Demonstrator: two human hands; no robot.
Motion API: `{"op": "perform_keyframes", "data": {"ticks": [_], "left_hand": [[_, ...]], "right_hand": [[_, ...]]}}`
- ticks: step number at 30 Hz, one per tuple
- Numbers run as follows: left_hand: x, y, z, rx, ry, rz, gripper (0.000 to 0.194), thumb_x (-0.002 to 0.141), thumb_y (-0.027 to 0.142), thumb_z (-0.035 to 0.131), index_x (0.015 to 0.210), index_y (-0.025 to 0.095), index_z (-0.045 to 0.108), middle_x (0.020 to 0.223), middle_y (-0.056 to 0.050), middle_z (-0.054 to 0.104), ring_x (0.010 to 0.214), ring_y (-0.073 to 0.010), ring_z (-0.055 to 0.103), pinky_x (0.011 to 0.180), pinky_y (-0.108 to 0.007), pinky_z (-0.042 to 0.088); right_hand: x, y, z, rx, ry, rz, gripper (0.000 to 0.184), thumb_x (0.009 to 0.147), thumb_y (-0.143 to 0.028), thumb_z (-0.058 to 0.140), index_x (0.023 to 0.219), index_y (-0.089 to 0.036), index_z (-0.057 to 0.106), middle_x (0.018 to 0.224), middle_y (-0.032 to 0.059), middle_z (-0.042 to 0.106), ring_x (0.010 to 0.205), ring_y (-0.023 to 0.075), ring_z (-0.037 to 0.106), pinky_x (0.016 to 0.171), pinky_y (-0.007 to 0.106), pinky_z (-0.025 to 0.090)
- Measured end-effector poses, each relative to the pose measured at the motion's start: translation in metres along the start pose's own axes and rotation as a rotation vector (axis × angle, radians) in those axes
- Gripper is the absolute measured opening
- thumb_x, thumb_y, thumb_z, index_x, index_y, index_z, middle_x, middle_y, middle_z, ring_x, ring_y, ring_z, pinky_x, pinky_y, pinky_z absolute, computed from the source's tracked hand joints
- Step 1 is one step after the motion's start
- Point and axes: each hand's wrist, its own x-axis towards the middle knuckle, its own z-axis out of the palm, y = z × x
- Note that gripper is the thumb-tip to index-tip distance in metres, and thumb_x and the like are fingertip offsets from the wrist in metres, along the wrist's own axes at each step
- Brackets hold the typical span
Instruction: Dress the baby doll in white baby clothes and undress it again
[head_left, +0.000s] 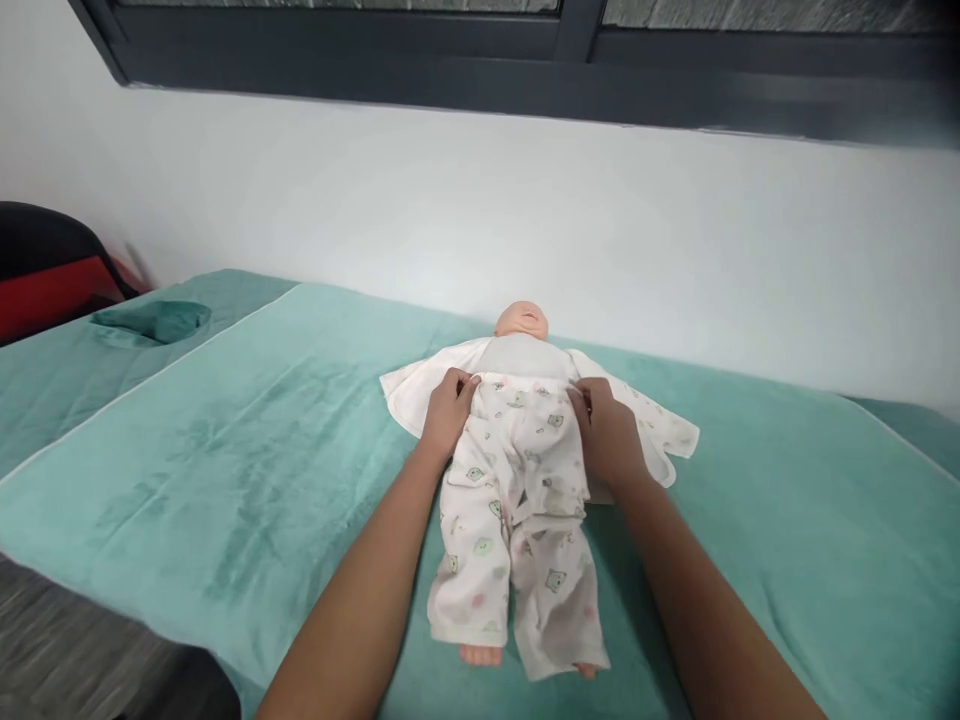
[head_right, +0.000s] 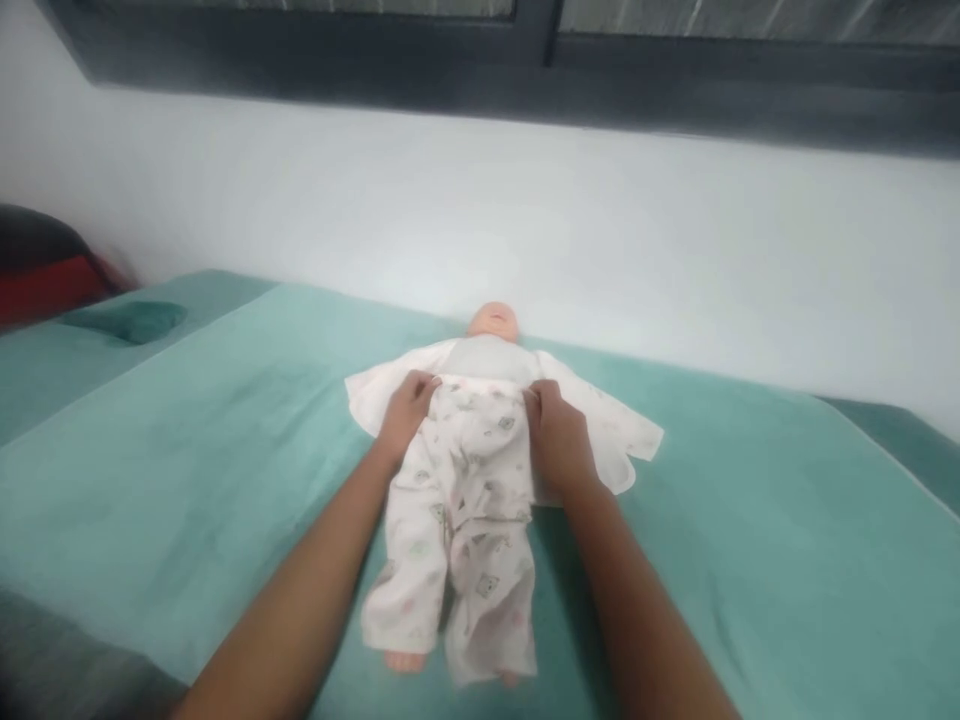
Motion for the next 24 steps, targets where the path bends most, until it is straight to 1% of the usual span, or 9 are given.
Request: {"op": "perform_keyframes", "data": {"ticks": [3, 5, 8, 11, 13, 15, 18, 21, 24], "left_hand": [[0.006, -0.001, 0.000, 0.043, 0.035, 0.014, 0.022, 0.092, 0.037, 0.049, 0.076, 0.023, 0.046, 0.067, 0.003, 0.051, 0.069, -0.0167, 0.049, 0.065, -0.028, 0.035], [0.014, -0.001, 0.003, 0.071, 0.079, 0.034, 0.021, 0.093, 0.036, 0.048, 0.078, 0.023, 0.043, 0.067, 0.003, 0.050, 0.068, -0.0168, 0.049, 0.065, -0.028, 0.034], [0.031, 0.001, 0.007, 0.078, 0.117, 0.053, 0.018, 0.094, 0.035, 0.046, 0.081, 0.024, 0.041, 0.068, 0.003, 0.049, 0.067, -0.0171, 0.048, 0.066, -0.028, 0.033], [0.042, 0.002, 0.009, 0.058, 0.059, 0.046, 0.019, 0.092, 0.034, 0.049, 0.078, 0.023, 0.042, 0.069, 0.002, 0.051, 0.069, -0.0170, 0.048, 0.066, -0.028, 0.034], [0.042, 0.003, 0.006, 0.044, -0.012, 0.037, 0.020, 0.090, 0.036, 0.051, 0.076, 0.022, 0.045, 0.072, 0.002, 0.053, 0.071, -0.0168, 0.049, 0.067, -0.028, 0.035], [0.036, 0.006, -0.001, 0.042, -0.087, 0.025, 0.023, 0.089, 0.040, 0.051, 0.075, 0.021, 0.048, 0.075, 0.001, 0.056, 0.074, -0.0171, 0.050, 0.069, -0.029, 0.037], [0.025, 0.012, -0.016, 0.062, -0.230, -0.034, 0.026, 0.086, 0.044, 0.051, 0.077, 0.020, 0.052, 0.080, 0.000, 0.059, 0.077, -0.0178, 0.051, 0.069, -0.029, 0.038], [0.014, 0.017, -0.030, 0.052, -0.377, -0.113, 0.026, 0.084, 0.046, 0.052, 0.082, 0.020, 0.054, 0.082, 0.000, 0.060, 0.076, -0.0171, 0.051, 0.065, -0.027, 0.039], [0.008, 0.021, -0.037, 0.027, -0.433, -0.174, 0.026, 0.082, 0.045, 0.051, 0.089, 0.021, 0.057, 0.086, -0.001, 0.061, 0.077, -0.0168, 0.053, 0.064, -0.026, 0.040]], "right_hand": [[0.027, 0.004, 0.010, 0.057, 0.034, 0.057, 0.024, 0.091, -0.047, 0.044, 0.091, -0.024, 0.051, 0.076, 0.0042, 0.064, 0.072, 0.0246, 0.057, 0.064, 0.032, 0.037], [0.038, 0.008, 0.019, 0.130, 0.046, 0.121, 0.022, 0.087, -0.046, 0.050, 0.087, -0.024, 0.050, 0.074, 0.0022, 0.061, 0.072, 0.0231, 0.055, 0.065, 0.031, 0.036], [0.040, 0.011, 0.030, 0.228, 0.097, 0.220, 0.025, 0.083, -0.048, 0.054, 0.081, -0.023, 0.049, 0.072, 0.0005, 0.058, 0.070, 0.0206, 0.052, 0.066, 0.031, 0.036], [0.033, 0.009, 0.033, 0.296, 0.098, 0.266, 0.030, 0.083, -0.051, 0.053, 0.077, -0.023, 0.049, 0.073, 0.0004, 0.057, 0.070, 0.0188, 0.050, 0.064, 0.030, 0.036], [0.027, 0.008, 0.030, 0.301, 0.039, 0.252, 0.035, 0.086, -0.055, 0.048, 0.073, -0.022, 0.049, 0.073, 0.0006, 0.058, 0.070, 0.0185, 0.049, 0.064, 0.030, 0.035], [0.024, 0.008, 0.023, 0.272, -0.050, 0.227, 0.041, 0.088, -0.057, 0.043, 0.068, -0.022, 0.048, 0.071, 0.0017, 0.060, 0.071, 0.0196, 0.049, 0.064, 0.030, 0.035], [0.020, 0.013, 0.009, 0.243, -0.204, 0.217, 0.039, 0.087, -0.052, 0.044, 0.065, -0.021, 0.051, 0.072, 0.0031, 0.064, 0.075, 0.0224, 0.052, 0.065, 0.031, 0.036], [0.016, 0.018, -0.006, 0.305, -0.331, 0.231, 0.030, 0.083, -0.047, 0.050, 0.072, -0.021, 0.059, 0.073, 0.0025, 0.065, 0.075, 0.0226, 0.054, 0.065, 0.031, 0.038], [0.011, 0.019, -0.017, 0.449, -0.460, 0.234, 0.022, 0.081, -0.041, 0.054, 0.084, -0.021, 0.063, 0.078, 0.0016, 0.065, 0.076, 0.0206, 0.055, 0.065, 0.030, 0.040]]}}
